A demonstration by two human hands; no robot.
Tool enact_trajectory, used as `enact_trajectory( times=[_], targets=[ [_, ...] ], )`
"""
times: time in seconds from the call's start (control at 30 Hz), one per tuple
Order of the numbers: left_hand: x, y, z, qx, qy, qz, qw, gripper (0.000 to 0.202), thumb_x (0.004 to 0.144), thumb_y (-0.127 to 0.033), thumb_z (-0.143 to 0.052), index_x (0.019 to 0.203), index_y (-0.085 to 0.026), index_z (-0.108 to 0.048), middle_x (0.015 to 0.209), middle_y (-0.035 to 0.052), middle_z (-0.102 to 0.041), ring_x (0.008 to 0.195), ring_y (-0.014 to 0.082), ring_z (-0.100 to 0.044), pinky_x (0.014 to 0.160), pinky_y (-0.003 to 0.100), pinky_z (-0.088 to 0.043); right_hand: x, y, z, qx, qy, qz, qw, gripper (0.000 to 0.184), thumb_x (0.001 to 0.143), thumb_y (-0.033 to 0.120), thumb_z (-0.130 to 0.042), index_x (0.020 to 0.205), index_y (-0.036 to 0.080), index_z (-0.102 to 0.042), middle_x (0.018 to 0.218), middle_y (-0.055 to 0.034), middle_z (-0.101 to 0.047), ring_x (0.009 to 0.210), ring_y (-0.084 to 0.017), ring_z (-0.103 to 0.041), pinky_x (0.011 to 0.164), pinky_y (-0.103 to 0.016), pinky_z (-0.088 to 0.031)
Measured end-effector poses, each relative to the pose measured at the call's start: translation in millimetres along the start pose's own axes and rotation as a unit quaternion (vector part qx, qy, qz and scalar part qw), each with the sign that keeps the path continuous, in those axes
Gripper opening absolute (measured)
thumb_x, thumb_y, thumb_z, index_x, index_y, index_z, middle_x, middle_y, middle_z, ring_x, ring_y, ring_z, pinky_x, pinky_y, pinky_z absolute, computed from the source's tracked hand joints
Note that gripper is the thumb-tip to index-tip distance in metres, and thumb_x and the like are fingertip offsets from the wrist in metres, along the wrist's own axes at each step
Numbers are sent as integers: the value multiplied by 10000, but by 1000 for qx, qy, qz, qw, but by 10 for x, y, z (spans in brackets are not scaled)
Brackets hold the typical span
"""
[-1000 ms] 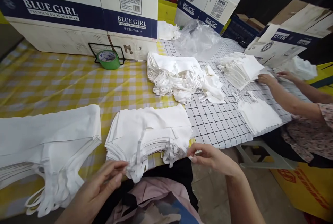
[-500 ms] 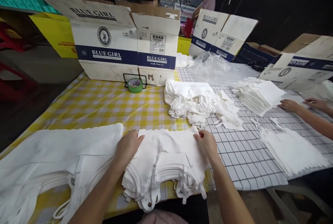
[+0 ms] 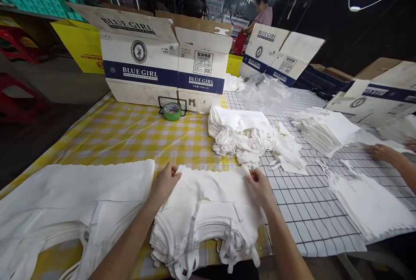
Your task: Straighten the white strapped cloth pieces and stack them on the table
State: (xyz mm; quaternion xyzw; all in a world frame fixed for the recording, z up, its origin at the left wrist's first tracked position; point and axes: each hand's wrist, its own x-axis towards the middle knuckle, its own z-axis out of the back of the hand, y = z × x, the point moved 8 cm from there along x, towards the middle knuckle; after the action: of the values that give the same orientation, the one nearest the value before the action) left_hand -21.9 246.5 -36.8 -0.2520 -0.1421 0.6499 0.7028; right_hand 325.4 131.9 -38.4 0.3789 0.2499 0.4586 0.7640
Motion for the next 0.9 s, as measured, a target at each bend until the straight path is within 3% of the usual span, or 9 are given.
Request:
enact_trajectory(
  times=[0.1,0.23,0.3,0.47,0.6,0.73,0.83,0.9],
  targets=[
    [51,41,17,1,20,27,999,217,776,-382,-492,828,-179,-546,755,56,-649,731,188,-609,616,259,-401,78,-71,-75,24,66,-37,997,359,750,511,-506,782,161,-577,609,25,-444,579,-131,-404,536,-234,-315],
    [102,93,9,16,56,44,997,336,732,-470,-520,533,-200,-497,540,54,-582,594,226,-585,537,294,-357,167,-89,-84,17,64,-73,995,412,757,563,-446,626,175,-488,579,20,-412,567,-125,-370,514,-231,-283],
    [99,118,2,12,69,51,996,357,700,-465,-557,476,-206,-459,475,36,-539,526,215,-559,505,289,-335,186,-75,-107,19,65,-80,995,389,731,547,-483,590,188,-429,551,33,-362,548,-115,-330,497,-228,-261],
    [20,49,73,-39,57,31,997,250,693,-374,-592,537,-196,-512,531,6,-562,553,172,-549,523,257,-340,145,39,-86,61,52,-56,995,344,701,505,-547,635,193,-418,568,45,-355,544,-104,-318,502,-223,-263],
    [-139,-93,244,-85,10,2,996,213,809,-361,-472,719,-196,-572,630,-4,-590,621,147,-542,567,238,-362,26,353,168,122,21,-3,992,334,739,501,-558,667,192,-455,581,38,-406,558,-118,-368,516,-230,-297],
    [-411,-195,611,-212,-71,-26,974,291,860,-425,-406,836,-186,-571,644,-5,-583,622,146,-538,576,237,-398,-169,912,573,183,10,75,980,254,782,431,-594,750,194,-508,665,11,-481,637,-141,-442,567,-244,-362],
    [-666,-201,1052,-339,-128,-69,930,354,859,-470,-420,974,-170,-566,783,36,-636,757,177,-585,682,254,-456,-378,1358,859,191,-25,141,971,179,784,371,-625,783,208,-550,702,-1,-497,675,-153,-458,578,-252,-378],
    [-839,-113,1371,-380,-150,-86,909,389,855,-478,-438,1060,-166,-547,909,62,-650,863,200,-594,775,281,-470,-553,1613,1002,214,-84,174,958,165,762,361,-650,789,221,-567,730,-11,-514,682,-161,-465,562,-258,-379]
  ],
)
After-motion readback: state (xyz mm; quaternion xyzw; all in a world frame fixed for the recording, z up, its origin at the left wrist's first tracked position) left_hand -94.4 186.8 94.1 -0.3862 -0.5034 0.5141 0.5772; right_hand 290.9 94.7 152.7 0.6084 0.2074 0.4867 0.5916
